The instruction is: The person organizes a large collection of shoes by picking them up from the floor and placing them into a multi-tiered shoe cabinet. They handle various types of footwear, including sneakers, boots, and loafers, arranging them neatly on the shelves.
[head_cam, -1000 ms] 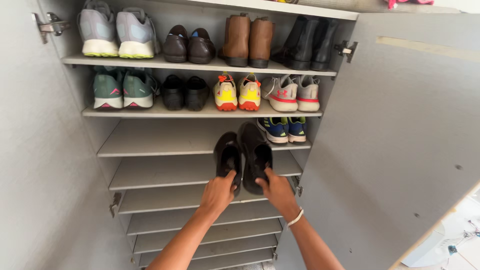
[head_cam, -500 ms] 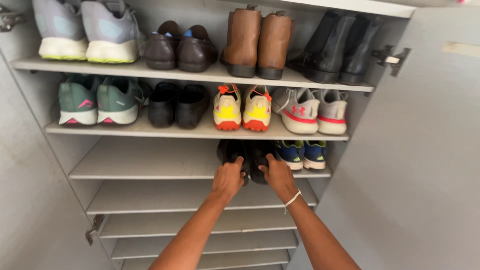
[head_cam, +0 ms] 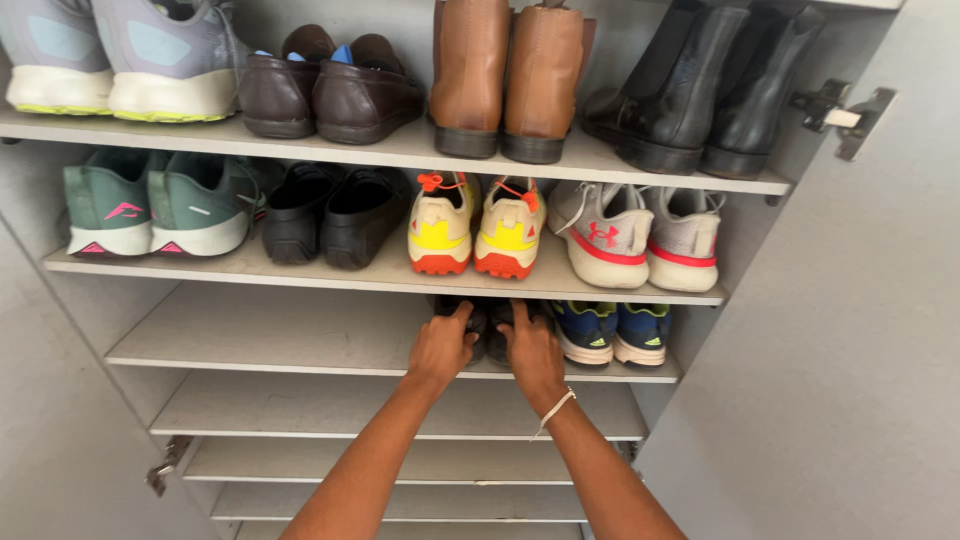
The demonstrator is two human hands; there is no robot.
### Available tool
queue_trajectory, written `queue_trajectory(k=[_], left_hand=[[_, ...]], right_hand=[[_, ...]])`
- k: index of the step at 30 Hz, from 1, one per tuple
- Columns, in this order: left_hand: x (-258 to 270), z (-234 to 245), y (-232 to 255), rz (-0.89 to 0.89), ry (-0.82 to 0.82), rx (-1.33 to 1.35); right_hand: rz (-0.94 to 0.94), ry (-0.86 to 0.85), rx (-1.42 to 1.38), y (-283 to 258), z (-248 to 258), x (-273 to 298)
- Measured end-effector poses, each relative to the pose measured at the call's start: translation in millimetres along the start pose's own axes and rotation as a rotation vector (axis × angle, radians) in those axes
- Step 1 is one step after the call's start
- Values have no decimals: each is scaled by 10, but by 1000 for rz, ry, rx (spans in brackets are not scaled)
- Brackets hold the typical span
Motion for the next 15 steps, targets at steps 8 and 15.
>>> queue_trajectory(k=[8,15], left_hand=[[141,2,68,-13,-4,19],[334,5,106,-56,-45,-40]], right_hand=[[6,-26,-48,-16,119,38],[17,43,-169,16,138,126]])
Point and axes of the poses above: each hand's wrist, its own x-axis away from the middle knuckle, its own z-axis out of the back of the hand, y = z × x, the point moved 2 cm from there along -x, towards the middle knuckle, and after that the axes turned 3 degrees about y, right-handed, at the moved point
